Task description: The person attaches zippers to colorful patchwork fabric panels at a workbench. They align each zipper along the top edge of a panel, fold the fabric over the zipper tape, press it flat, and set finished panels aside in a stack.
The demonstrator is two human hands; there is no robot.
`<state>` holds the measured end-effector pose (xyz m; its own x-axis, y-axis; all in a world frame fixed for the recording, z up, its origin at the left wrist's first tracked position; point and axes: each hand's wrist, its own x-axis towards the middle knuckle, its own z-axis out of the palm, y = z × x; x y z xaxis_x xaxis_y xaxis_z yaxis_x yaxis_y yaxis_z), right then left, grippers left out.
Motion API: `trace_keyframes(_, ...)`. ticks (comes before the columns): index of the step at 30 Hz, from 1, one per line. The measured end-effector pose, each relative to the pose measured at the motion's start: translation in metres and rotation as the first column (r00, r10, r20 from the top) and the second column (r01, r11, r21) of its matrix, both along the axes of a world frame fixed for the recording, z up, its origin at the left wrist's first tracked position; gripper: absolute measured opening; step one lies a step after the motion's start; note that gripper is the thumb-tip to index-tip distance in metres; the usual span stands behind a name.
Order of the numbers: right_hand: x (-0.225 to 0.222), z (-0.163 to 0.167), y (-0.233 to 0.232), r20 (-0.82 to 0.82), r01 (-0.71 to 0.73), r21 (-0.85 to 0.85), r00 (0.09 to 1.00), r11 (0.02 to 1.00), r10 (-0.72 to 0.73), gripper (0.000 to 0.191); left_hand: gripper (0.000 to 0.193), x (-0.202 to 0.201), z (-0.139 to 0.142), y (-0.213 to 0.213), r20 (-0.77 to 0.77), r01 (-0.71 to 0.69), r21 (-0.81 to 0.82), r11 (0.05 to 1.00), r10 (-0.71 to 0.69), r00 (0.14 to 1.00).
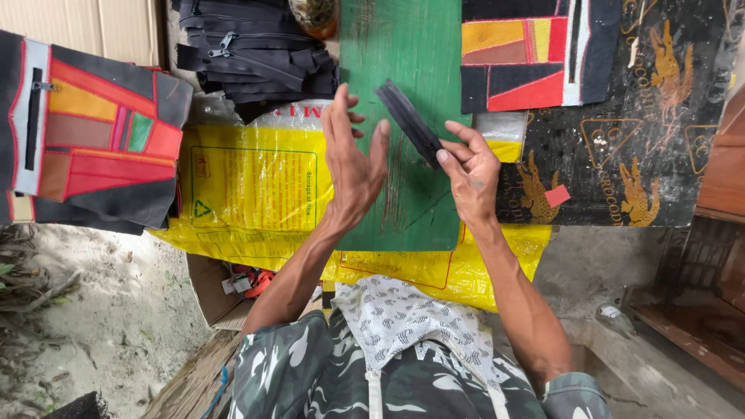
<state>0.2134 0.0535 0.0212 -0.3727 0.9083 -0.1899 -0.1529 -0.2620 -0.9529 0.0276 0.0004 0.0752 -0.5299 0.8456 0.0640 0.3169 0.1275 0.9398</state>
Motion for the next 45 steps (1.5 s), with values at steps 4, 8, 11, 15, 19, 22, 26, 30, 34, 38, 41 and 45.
trace_keyframes(4, -0.001, 0.000, -0.007, 0.088, -0.026, 0.076, 0.996, 0.997, 0.019, 0.044, 0.033, 0.010, 0.000, -0.016, -0.307, 0.329, 0.045, 0.943, -0.300, 0.903)
trace_keyframes(8, -0.003, 0.010, -0.013, 0.144, -0.042, 0.118, 0.989, 0.992, 0.025, 0.047, 0.036, 0.026, -0.016, -0.017, -0.246, 0.388, -0.056, 0.920, -0.389, 0.888)
trace_keyframes(11, -0.005, 0.024, -0.013, 0.166, -0.064, 0.118, 0.985, 0.991, 0.044, 0.048, 0.032, 0.027, -0.021, -0.017, -0.255, 0.378, -0.047, 0.925, -0.377, 0.890)
trace_keyframes(15, -0.020, 0.050, -0.010, 0.022, -0.128, 0.156, 0.992, 0.980, 0.126, 0.056, 0.033, 0.017, -0.007, -0.014, -0.311, 0.335, 0.046, 0.941, -0.305, 0.900)
trace_keyframes(19, -0.032, 0.080, -0.008, 0.077, -0.180, 0.241, 0.983, 0.954, 0.166, 0.052, 0.039, -0.002, 0.032, -0.022, -0.447, 0.349, 0.110, 0.931, -0.267, 0.854)
trace_keyframes(22, -0.024, 0.098, -0.004, 0.077, -0.292, 0.229, 0.956, 0.929, 0.282, 0.053, 0.039, -0.016, 0.064, -0.044, -0.489, 0.390, 0.064, 0.919, -0.312, 0.815)
trace_keyframes(26, -0.014, 0.087, 0.014, 0.174, -0.362, 0.127, 0.925, 0.924, 0.338, 0.061, 0.021, -0.026, 0.060, -0.031, -0.273, 0.388, -0.094, 0.917, -0.398, 0.876)
trace_keyframes(30, -0.006, 0.053, 0.025, 0.519, -0.366, 0.161, 0.821, 0.917, 0.237, 0.063, 0.014, -0.021, 0.008, 0.025, -0.025, 0.476, -0.226, 0.850, -0.494, 0.869)
trace_keyframes(34, 0.012, 0.030, 0.032, 0.635, -0.357, 0.257, 0.763, 0.898, 0.122, 0.061, 0.018, -0.012, -0.027, 0.047, 0.103, 0.509, -0.339, 0.791, -0.507, 0.856)
trace_keyframes(38, 0.020, 0.018, 0.030, 0.567, -0.224, 0.432, 0.821, 0.874, -0.069, 0.053, 0.018, -0.012, -0.033, 0.053, 0.133, 0.507, -0.340, 0.792, -0.493, 0.860)
trace_keyframes(41, 0.011, 0.007, 0.021, 0.490, -0.161, 0.448, 0.867, 0.879, -0.091, 0.048, 0.016, -0.012, -0.033, 0.051, 0.156, 0.510, -0.327, 0.796, -0.487, 0.860)
trace_keyframes(45, 0.002, -0.004, 0.015, 0.489, -0.220, 0.659, 0.852, 0.719, -0.188, 0.045, 0.016, -0.014, -0.033, 0.048, 0.087, 0.503, -0.320, 0.803, -0.504, 0.860)
